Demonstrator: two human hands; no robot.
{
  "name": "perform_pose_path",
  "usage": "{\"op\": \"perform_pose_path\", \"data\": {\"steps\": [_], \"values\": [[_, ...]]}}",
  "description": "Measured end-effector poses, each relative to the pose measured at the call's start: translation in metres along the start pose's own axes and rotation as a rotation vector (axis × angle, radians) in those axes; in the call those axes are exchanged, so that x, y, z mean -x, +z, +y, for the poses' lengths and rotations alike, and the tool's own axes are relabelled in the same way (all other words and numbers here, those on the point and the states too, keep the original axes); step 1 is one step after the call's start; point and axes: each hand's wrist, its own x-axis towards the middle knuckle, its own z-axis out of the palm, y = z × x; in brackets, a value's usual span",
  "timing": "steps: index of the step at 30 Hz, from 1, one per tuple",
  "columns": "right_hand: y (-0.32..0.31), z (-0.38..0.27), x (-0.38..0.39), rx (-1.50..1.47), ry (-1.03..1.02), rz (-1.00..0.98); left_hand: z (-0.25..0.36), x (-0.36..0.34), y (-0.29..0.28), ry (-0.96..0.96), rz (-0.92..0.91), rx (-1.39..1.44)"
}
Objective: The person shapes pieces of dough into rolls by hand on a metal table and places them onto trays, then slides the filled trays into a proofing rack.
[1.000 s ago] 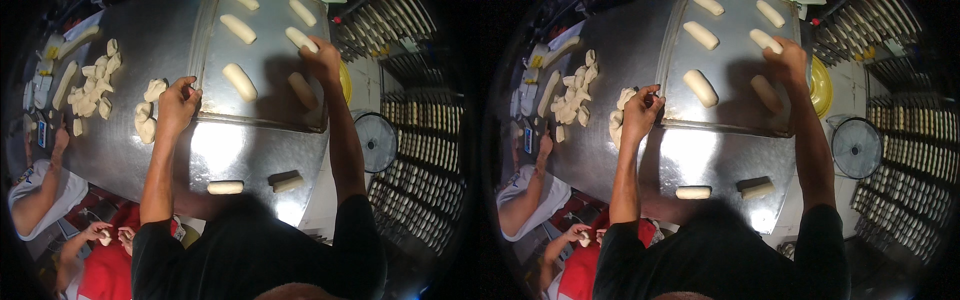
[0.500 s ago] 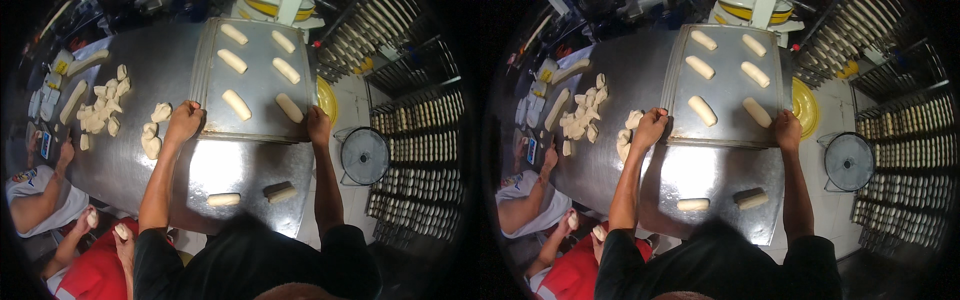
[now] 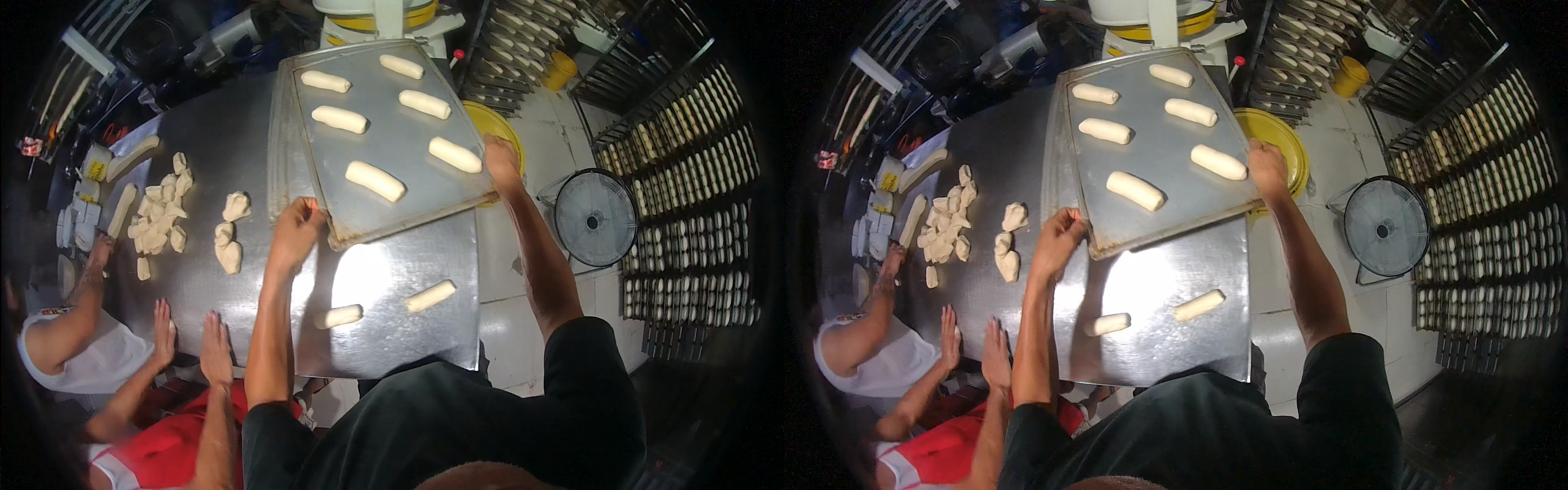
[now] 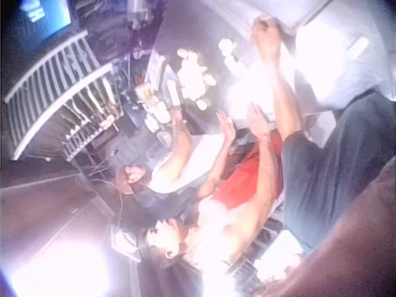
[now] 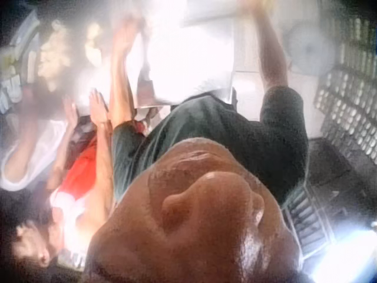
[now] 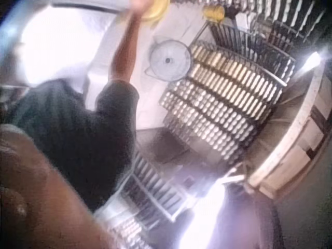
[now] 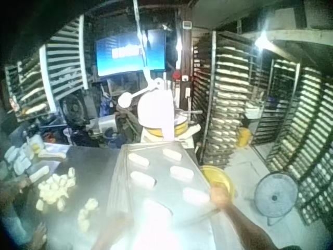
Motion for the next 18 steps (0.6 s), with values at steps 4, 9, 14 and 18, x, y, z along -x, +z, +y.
{"op": "perform_pose_path", "data": {"steps": [4, 9, 14, 18], "values": [[-0.064, 0.101, -0.026, 0.081, -0.332, -0.019, 0.008, 0.038, 0.1, -0.023, -0.043, 0.079], [-0.202, 0.239, -0.057, 0.085, -0.199, 0.14, 0.028, 0.044, 0.267, -0.196, -0.243, 0.217], [-0.28, 0.336, -0.071, 0.157, 0.143, 0.171, 0.006, -0.013, 0.404, -0.271, -0.248, -0.13], [-0.224, 0.402, -0.064, 0.268, 0.109, 0.334, -0.066, -0.105, 0.467, -0.465, -0.283, -0.121]]}}
